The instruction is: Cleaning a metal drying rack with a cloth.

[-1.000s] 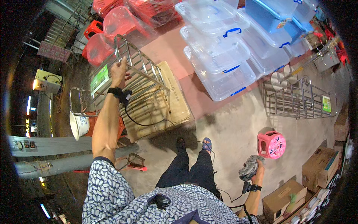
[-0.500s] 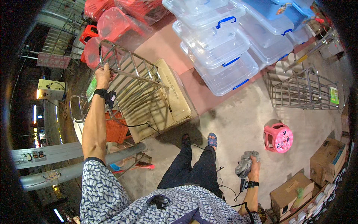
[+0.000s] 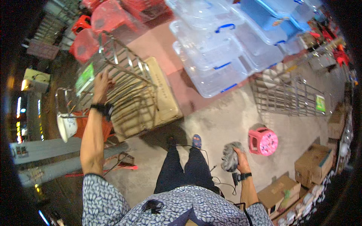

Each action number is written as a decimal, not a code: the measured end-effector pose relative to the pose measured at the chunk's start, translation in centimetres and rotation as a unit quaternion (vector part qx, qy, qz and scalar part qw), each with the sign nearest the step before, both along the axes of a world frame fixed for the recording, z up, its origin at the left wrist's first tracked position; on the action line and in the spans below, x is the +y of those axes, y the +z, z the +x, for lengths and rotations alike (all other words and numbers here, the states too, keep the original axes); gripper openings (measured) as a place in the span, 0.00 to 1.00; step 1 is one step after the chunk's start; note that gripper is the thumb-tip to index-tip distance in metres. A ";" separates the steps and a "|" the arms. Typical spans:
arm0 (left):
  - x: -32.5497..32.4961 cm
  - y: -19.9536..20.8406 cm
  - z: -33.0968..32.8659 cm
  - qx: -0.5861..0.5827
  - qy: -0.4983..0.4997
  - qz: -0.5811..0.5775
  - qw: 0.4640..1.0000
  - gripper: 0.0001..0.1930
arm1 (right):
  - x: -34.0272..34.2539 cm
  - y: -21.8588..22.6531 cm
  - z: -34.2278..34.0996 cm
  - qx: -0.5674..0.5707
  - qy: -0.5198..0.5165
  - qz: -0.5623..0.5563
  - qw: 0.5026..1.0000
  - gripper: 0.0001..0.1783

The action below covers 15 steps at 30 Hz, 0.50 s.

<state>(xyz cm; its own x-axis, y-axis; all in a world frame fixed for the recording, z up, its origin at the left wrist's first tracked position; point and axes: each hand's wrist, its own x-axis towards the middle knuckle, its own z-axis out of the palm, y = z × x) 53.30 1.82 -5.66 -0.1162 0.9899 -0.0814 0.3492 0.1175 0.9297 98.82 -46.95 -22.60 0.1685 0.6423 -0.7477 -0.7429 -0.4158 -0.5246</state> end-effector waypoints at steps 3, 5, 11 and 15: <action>-7.4 -4.9 -4.5 -0.074 -0.092 -0.047 0.992 0.15 | 2.6 -0.2 -0.3 -0.034 0.037 -0.005 0.999 0.18; -15.3 -7.7 -3.9 -0.086 -0.080 -0.084 0.990 0.15 | 3.4 1.1 -0.4 -0.063 0.059 -0.009 0.996 0.18; -47.5 -22.4 -19.8 -0.303 0.343 -0.241 0.856 0.08 | 5.9 4.4 -6.0 0.008 0.215 0.013 0.977 0.19; -62.8 -20.7 -19.6 -0.336 0.461 -0.255 0.781 0.08 | 4.9 5.0 -7.7 0.031 0.298 0.006 0.954 0.22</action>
